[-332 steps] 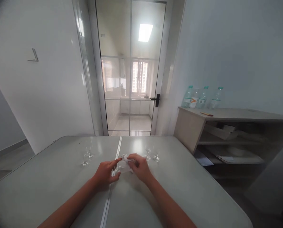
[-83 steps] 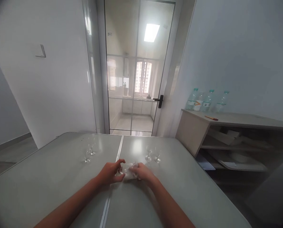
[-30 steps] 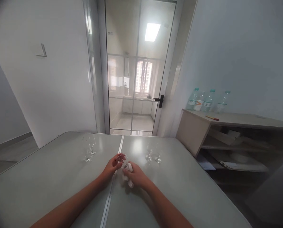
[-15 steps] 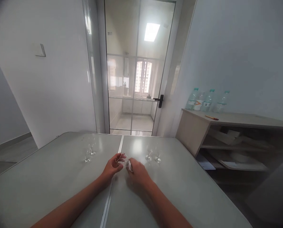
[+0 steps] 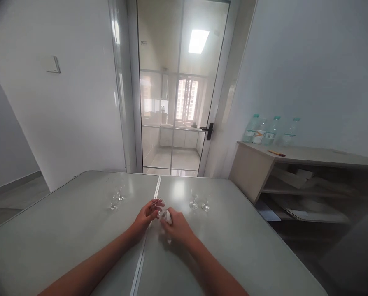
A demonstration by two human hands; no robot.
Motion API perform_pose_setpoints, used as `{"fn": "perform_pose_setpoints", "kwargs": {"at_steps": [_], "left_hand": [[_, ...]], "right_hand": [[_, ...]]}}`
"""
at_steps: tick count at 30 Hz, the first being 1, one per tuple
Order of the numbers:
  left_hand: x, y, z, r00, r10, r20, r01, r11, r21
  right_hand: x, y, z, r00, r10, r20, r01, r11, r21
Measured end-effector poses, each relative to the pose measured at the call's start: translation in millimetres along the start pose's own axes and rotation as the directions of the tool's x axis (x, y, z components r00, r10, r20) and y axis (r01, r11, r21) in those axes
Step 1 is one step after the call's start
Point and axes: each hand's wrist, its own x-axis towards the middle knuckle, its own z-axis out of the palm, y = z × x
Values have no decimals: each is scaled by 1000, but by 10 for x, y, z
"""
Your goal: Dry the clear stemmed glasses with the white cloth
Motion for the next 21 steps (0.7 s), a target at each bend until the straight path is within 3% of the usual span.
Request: {"fn": "perform_pose_setpoints", "kwargs": {"at_steps": [2, 4, 7, 9, 11, 14, 17, 21], "left_hand": [[4, 4, -7, 1000, 10, -13, -10, 1000, 19], [11, 3, -5, 1000, 26, -9, -25, 1000, 18], [13, -5, 9, 999, 39, 23, -39, 999, 9], [10, -9, 10, 998, 53, 22, -53, 999, 9], [8, -8, -3, 998, 69, 0, -69, 997, 17], [16, 4, -35, 996, 91, -23, -90, 995, 43], [31, 12, -59, 993, 118, -21, -116, 991, 68], [44, -10, -67, 991, 130, 42, -133, 989, 71]], "right_hand": [[11, -16, -4, 1000, 7, 1, -7, 1000, 14], [17, 5, -12, 990, 111, 85, -127, 967, 220], [16, 76, -23, 939, 206, 274, -324, 795, 513], [7, 97, -18, 932, 205, 298, -345, 752, 562], [-7, 72, -5, 962, 165, 219, -255, 833, 490], [-20, -4, 3, 994, -3, 105, -19, 979, 205], [4, -23, -35, 995, -94, 15, 93, 993, 67], [55, 7, -123, 977, -49, -209, 79, 987, 140]]}}
